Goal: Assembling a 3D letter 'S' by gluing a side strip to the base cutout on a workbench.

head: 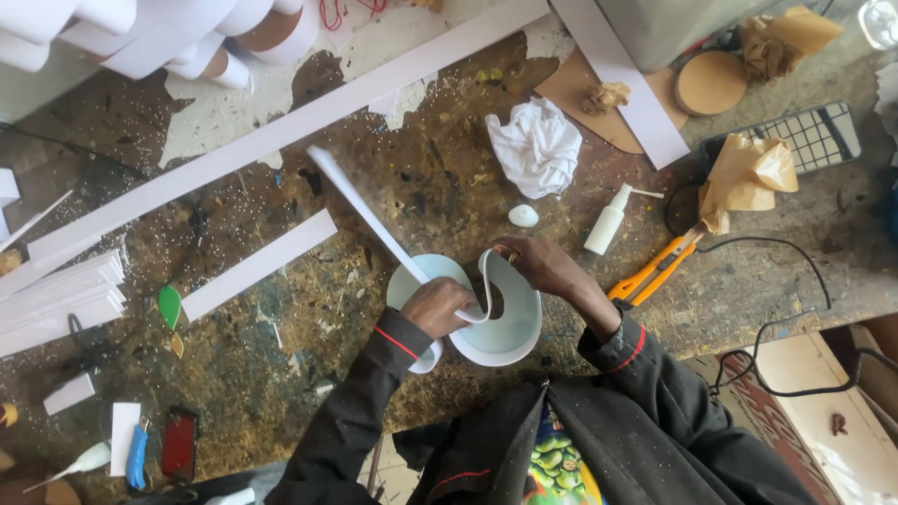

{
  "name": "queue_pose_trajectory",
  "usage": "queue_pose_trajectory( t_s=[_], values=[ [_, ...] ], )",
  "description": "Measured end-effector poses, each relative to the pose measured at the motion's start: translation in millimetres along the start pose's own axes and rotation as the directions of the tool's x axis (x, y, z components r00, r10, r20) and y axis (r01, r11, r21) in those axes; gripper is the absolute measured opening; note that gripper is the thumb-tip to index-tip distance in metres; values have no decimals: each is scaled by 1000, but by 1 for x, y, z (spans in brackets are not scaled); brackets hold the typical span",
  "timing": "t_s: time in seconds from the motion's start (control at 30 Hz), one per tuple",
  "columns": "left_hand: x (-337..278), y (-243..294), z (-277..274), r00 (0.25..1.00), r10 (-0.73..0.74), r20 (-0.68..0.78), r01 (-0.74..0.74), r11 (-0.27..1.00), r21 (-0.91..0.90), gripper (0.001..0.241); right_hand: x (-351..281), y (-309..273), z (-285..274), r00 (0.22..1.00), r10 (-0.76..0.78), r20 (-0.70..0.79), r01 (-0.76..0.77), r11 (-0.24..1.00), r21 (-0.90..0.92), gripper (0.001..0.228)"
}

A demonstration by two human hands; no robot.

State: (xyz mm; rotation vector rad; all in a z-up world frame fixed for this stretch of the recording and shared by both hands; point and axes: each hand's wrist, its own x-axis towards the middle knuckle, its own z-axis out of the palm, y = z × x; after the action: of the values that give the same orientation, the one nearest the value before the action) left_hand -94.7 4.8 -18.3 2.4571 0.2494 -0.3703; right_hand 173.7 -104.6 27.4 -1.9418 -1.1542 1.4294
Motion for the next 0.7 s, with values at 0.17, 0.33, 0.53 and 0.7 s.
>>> queue_pose_trajectory(
  t_s=[0.17, 0.33, 0.53, 0.7],
  values=[
    [-2, 44, 30, 966, -63, -249, 91, 991, 102, 49, 6, 9, 3, 1000, 0, 11, 1, 1000, -29, 44],
    [16, 70, 67, 697, -39, -716, 233, 957, 174, 36, -3, -4, -2, 1000, -14, 26, 15, 999, -45, 43],
    [31, 112, 64, 509, -258, -821, 434, 901, -14, 34, -18, -35, -10, 998, 23, 56, -18, 996, -86, 44],
    [40, 122, 59, 460, -459, -760, 570, 809, -143, 39, -20, -49, -12, 997, 55, 62, -49, 994, -96, 44]
  ],
)
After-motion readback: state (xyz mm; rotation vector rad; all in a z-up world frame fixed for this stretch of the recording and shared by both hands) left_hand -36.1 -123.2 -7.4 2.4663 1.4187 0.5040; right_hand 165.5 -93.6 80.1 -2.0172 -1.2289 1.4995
